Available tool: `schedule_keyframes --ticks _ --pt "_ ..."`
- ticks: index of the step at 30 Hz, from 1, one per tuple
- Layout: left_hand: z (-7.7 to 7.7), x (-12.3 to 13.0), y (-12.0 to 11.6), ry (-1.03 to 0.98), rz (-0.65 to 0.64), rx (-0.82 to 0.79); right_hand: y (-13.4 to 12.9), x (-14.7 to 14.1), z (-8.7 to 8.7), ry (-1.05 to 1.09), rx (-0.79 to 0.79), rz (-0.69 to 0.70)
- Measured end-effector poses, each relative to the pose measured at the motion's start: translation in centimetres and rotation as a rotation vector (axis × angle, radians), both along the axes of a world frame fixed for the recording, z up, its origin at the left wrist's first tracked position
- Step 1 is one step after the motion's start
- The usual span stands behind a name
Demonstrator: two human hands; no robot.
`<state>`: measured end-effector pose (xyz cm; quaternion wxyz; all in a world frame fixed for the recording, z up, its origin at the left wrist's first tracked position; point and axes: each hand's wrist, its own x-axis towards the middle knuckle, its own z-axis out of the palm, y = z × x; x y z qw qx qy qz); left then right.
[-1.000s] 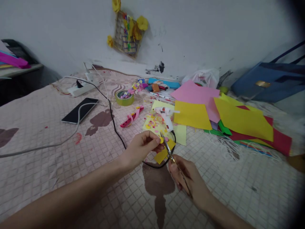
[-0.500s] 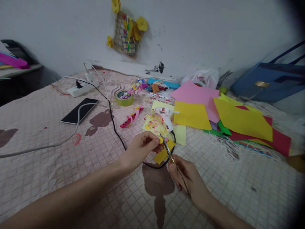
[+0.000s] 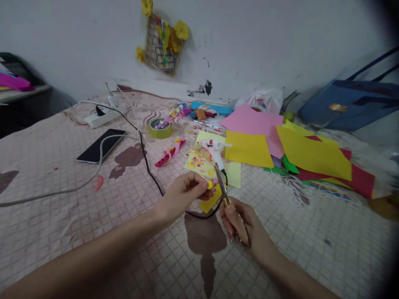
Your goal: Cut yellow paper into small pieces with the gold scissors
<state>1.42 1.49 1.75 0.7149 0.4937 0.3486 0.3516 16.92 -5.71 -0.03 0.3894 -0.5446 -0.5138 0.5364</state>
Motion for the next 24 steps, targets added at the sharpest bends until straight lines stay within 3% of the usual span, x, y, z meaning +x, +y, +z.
schedule_keyframes --ticks 4,10,24 --pt "0.0 -0.1 -0.1 0.052 -0.070 0.006 0.4 0.5 0.5 -0.001 0.049 -0.097" --pt "-0.5 0.0 -0.5 0.126 -0.285 0.015 1.0 1.2 0.0 0.008 0.109 -0.219" --pt "-1.0 -0.2 -0.5 0.323 -0.377 0.218 1.0 0.9 0.9 -0.089 0.116 -0.089"
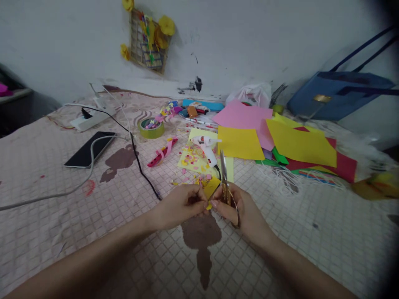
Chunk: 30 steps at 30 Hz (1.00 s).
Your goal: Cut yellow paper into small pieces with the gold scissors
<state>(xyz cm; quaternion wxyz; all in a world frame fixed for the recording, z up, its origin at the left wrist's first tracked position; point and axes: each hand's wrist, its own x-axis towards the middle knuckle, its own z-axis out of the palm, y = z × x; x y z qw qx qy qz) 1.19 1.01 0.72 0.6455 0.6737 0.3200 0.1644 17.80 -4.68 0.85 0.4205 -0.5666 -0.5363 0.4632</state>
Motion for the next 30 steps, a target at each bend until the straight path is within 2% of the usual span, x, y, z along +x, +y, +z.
schedule_keyframes --ticks 6,13,18,21,30 --pt "0.08 0.00 0.05 -0.002 0.028 0.019 -0.10 -0.16 0.24 0.023 -0.029 0.058" --pt "-0.08 -0.17 0.13 0.023 0.032 0.093 0.09 -0.15 0.41 -0.012 -0.031 0.050" --pt "-0.07 -0.01 0.14 -0.103 0.061 -0.086 0.20 0.03 -0.11 -0.006 -0.016 -0.035" --pt "0.06 0.12 0.14 -0.078 0.054 -0.189 0.16 0.04 -0.32 0.000 0.004 -0.090" --pt "0.22 0.21 0.28 -0.137 0.152 -0.324 -0.14 -0.11 -0.53 0.025 0.026 -0.062"
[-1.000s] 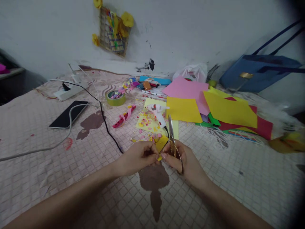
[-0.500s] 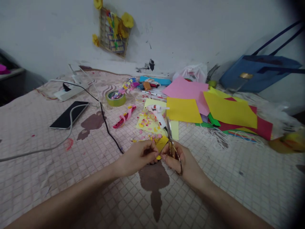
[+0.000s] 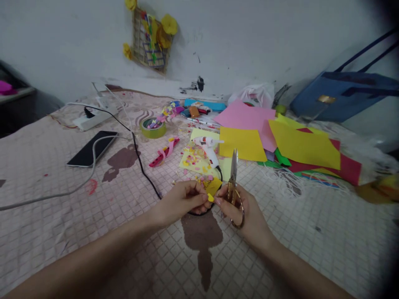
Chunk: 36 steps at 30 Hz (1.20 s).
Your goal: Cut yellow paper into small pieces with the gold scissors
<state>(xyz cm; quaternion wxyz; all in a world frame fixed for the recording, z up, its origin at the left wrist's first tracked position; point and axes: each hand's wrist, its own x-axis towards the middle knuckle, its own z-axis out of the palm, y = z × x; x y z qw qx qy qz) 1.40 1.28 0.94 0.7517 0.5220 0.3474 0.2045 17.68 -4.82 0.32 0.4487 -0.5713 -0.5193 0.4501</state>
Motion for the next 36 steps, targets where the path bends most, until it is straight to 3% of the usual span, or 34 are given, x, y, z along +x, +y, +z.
schedule_keyframes --ticks 7,12,17,21,28,36 --pt "-0.1 0.0 0.0 0.011 -0.018 -0.004 0.0 0.0 -0.1 0.013 -0.015 0.015" --pt "0.3 0.0 0.2 -0.062 0.138 0.028 -0.4 -0.3 0.4 0.053 -0.038 0.044" --pt "0.7 0.0 0.1 -0.106 0.279 0.134 -1.1 -0.8 0.4 0.024 -0.068 0.205" --pt "0.5 0.0 0.1 -0.170 0.346 0.129 -1.4 -0.8 0.1 -0.037 -0.032 0.266" --pt "0.3 0.0 0.2 -0.224 0.377 0.078 -1.4 -0.8 -0.1 -0.138 -0.086 0.262" --pt "0.3 0.1 0.0 -0.237 0.396 0.085 -1.4 -1.2 0.1 -0.073 -0.086 0.246"
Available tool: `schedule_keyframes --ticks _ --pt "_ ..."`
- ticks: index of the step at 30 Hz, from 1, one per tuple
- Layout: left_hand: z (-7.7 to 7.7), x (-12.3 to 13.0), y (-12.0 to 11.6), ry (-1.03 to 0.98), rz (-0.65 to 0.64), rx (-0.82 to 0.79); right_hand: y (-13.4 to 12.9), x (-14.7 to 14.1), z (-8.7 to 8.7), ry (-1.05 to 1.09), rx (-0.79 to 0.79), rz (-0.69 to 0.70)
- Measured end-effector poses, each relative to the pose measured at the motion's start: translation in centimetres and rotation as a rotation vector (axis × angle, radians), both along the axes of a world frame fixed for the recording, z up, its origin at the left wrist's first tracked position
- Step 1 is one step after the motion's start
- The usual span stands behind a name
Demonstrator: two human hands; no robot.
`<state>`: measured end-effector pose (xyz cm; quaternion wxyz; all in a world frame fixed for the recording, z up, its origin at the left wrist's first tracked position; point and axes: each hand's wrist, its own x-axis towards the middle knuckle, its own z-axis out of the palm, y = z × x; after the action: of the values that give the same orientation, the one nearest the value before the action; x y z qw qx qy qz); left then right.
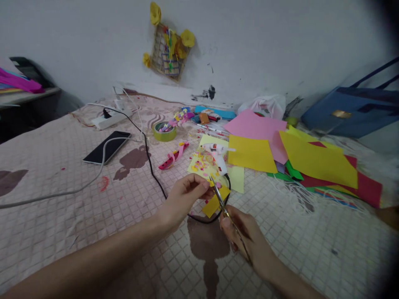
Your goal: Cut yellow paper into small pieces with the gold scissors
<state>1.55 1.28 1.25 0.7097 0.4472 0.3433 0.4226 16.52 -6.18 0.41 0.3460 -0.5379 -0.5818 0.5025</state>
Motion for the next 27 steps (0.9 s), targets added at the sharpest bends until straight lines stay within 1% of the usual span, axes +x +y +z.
schedule_keyframes --ticks 4,12,20,27 --pt "0.04 0.00 -0.05 -0.012 0.001 -0.014 0.04 0.01 -0.09 0.008 -0.015 -0.002" --pt "-0.04 0.03 0.00 -0.019 0.004 -0.013 0.08 -0.02 0.15 -0.055 0.010 -0.023" --pt "-0.14 0.01 0.00 -0.022 -0.002 -0.014 0.06 0.27 -0.55 -0.035 -0.024 -0.020" --pt "-0.08 0.00 0.01 -0.006 -0.006 -0.030 -0.04 0.20 -0.20 -0.050 -0.002 -0.015"
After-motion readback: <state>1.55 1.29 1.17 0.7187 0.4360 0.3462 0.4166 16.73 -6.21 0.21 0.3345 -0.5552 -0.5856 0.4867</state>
